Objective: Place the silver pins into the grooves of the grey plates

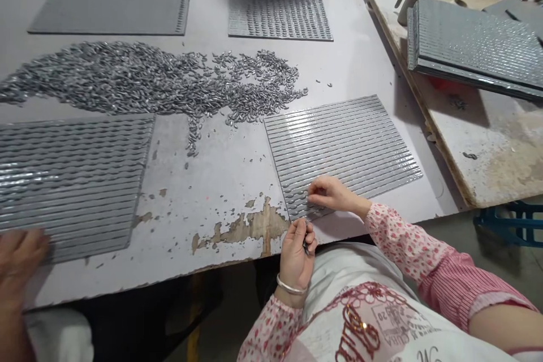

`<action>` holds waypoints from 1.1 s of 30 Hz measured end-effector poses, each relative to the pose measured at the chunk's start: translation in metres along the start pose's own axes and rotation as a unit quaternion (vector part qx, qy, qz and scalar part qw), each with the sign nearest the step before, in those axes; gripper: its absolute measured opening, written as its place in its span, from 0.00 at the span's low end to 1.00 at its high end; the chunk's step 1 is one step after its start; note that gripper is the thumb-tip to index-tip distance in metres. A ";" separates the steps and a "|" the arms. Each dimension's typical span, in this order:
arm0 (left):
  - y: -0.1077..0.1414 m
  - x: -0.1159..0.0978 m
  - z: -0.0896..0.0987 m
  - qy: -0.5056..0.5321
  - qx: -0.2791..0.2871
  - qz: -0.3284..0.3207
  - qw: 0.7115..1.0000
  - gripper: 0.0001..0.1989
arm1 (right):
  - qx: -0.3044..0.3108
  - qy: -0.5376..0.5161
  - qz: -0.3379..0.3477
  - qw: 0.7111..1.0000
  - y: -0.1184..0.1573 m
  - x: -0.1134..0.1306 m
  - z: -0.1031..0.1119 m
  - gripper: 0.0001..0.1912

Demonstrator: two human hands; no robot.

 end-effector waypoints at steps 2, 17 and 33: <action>-0.001 0.001 -0.002 0.000 0.002 0.001 1.000 0.17 | 0.063 -0.127 0.048 0.989 0.012 0.014 -0.015 0.11; 0.000 0.006 -0.008 -0.033 0.048 0.029 0.998 0.11 | -0.056 0.065 -0.024 0.996 0.009 -0.024 0.024 0.06; 0.000 0.006 0.000 -0.008 0.022 0.018 1.000 0.13 | 0.018 0.210 -0.104 0.972 -0.009 -0.028 0.016 0.06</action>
Point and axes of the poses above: each hand's wrist, its own y-axis away from the middle knuckle, its own z-axis out of the back of the hand, x = y × z, the point moved 9 cm from there along -y, towards the middle knuckle, and after that the axes turned 11 degrees about x, right-handed, at the moved point
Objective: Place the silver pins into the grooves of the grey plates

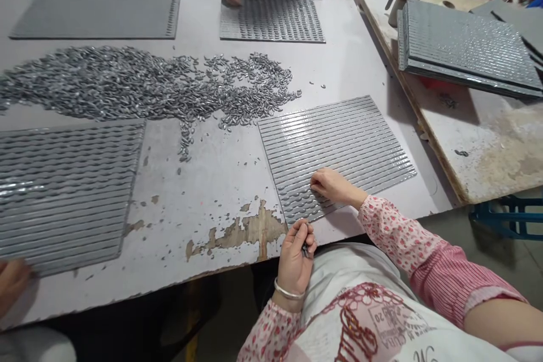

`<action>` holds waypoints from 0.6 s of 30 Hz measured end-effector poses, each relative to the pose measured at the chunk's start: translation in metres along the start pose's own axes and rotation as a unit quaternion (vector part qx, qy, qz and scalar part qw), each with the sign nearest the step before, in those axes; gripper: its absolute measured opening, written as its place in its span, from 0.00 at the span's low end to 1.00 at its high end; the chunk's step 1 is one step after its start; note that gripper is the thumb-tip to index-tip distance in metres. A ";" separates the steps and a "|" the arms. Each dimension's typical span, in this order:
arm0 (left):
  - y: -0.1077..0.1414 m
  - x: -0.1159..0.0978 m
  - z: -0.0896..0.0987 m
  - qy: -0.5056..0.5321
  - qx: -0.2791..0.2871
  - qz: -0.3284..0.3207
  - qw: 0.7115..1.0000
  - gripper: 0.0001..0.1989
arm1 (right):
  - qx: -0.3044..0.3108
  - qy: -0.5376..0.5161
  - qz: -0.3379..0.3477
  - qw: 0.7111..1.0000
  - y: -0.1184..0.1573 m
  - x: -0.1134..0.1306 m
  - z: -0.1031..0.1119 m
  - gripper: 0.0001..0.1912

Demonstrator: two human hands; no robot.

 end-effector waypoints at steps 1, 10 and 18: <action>0.000 0.000 0.000 0.001 0.001 0.000 1.000 0.13 | 0.007 0.009 -0.002 1.000 -0.001 0.000 0.000 0.06; 0.000 -0.001 0.000 -0.002 -0.008 -0.007 1.000 0.15 | 0.082 0.028 -0.002 0.996 -0.015 -0.003 -0.002 0.06; -0.006 -0.006 -0.001 0.033 -0.022 -0.020 0.999 0.13 | 0.028 -0.261 0.103 0.959 0.016 0.022 -0.001 0.08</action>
Point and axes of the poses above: each hand's wrist, its own y-axis away from the middle knuckle, its own z-axis out of the back of the hand, x = y × z, the point moved 9 cm from there along -y, towards the middle knuckle, and after that the axes turned 11 degrees about x, right-handed, at the moved point
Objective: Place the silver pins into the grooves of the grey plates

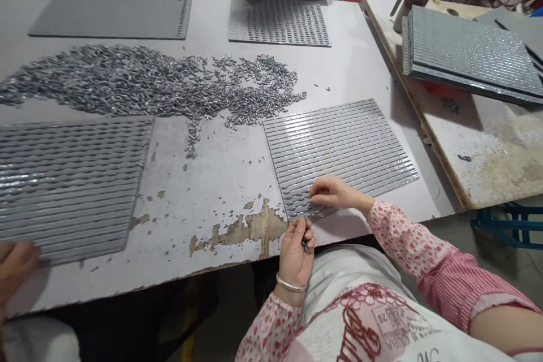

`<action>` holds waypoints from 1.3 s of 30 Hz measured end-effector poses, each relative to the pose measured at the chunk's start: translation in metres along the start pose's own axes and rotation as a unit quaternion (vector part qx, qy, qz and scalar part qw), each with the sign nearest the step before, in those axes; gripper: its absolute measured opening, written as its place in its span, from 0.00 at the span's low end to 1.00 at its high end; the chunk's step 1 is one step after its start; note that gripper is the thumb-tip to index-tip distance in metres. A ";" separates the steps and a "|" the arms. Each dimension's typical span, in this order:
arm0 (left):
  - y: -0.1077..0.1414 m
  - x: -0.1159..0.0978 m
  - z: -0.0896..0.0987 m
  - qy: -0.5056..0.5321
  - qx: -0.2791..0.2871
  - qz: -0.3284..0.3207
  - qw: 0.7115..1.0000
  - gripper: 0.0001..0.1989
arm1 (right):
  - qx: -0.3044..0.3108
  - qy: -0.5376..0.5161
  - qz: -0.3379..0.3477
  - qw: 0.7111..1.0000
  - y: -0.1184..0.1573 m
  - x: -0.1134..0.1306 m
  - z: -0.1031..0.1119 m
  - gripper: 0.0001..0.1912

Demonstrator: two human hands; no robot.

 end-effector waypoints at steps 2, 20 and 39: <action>-0.002 -0.002 -0.002 0.004 0.003 -0.004 1.000 0.13 | 0.040 -0.096 0.045 0.994 0.007 0.015 -0.017 0.13; 0.010 -0.012 0.008 0.007 -0.036 0.018 0.999 0.06 | -0.128 0.280 -0.131 0.942 -0.031 -0.001 -0.005 0.09; 0.005 -0.014 0.004 -0.017 0.023 -0.019 0.999 0.07 | -0.059 0.293 -0.178 0.938 -0.043 -0.008 0.000 0.10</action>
Point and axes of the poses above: each hand's wrist, its own y-axis away from the middle knuckle, its own z-axis out of the back of the hand, x = y × z, the point moved 9 cm from there along -y, towards the middle knuckle, and after that the axes turned 11 degrees about x, right-handed, at the moved point
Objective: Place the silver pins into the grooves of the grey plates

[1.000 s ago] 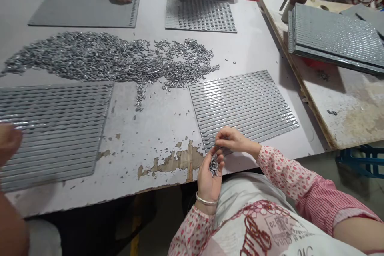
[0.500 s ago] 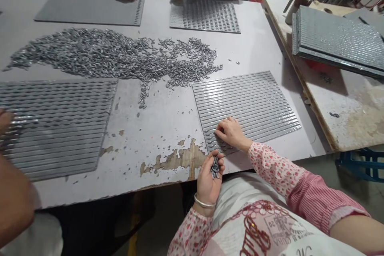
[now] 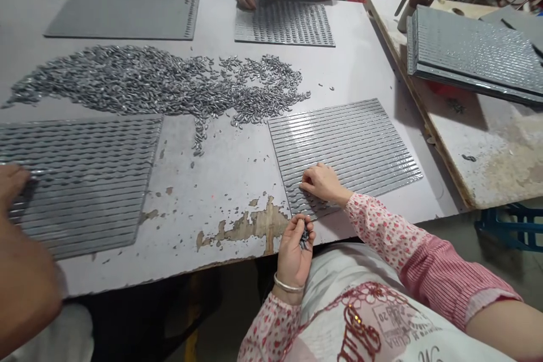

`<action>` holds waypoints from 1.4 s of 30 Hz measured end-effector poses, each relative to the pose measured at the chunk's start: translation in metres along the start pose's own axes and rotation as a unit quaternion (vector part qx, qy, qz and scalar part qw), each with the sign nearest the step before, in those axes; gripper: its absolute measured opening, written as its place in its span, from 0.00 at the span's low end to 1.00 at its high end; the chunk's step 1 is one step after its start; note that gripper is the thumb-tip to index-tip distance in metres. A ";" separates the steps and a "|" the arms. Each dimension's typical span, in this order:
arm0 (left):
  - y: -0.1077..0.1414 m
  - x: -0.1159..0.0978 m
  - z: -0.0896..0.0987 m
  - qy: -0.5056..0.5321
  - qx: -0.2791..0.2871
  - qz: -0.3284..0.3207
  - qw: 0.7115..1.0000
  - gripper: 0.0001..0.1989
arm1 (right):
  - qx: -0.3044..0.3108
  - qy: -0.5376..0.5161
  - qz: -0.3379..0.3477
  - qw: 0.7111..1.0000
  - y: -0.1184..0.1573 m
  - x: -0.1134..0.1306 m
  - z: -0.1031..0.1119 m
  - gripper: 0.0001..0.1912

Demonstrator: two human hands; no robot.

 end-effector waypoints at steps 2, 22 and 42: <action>-0.002 -0.002 0.000 -0.004 -0.010 -0.008 1.000 0.08 | 0.002 -0.003 0.006 1.000 -0.002 0.000 0.001 0.09; -0.005 -0.002 0.005 -0.022 -0.036 -0.004 0.999 0.14 | -0.047 -0.360 0.076 0.929 0.042 -0.014 -0.001 0.08; -0.001 0.001 0.002 -0.005 -0.016 -0.001 1.000 0.10 | -0.077 -0.120 0.011 0.990 0.019 -0.023 0.007 0.03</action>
Point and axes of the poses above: each hand's wrist, its own y-axis away from the middle knuckle, its own z-axis out of the back of the hand, x = y × z, the point moved 9 cm from there along -y, towards the middle knuckle, and after that the axes turned 11 degrees about x, right-handed, at the moved point
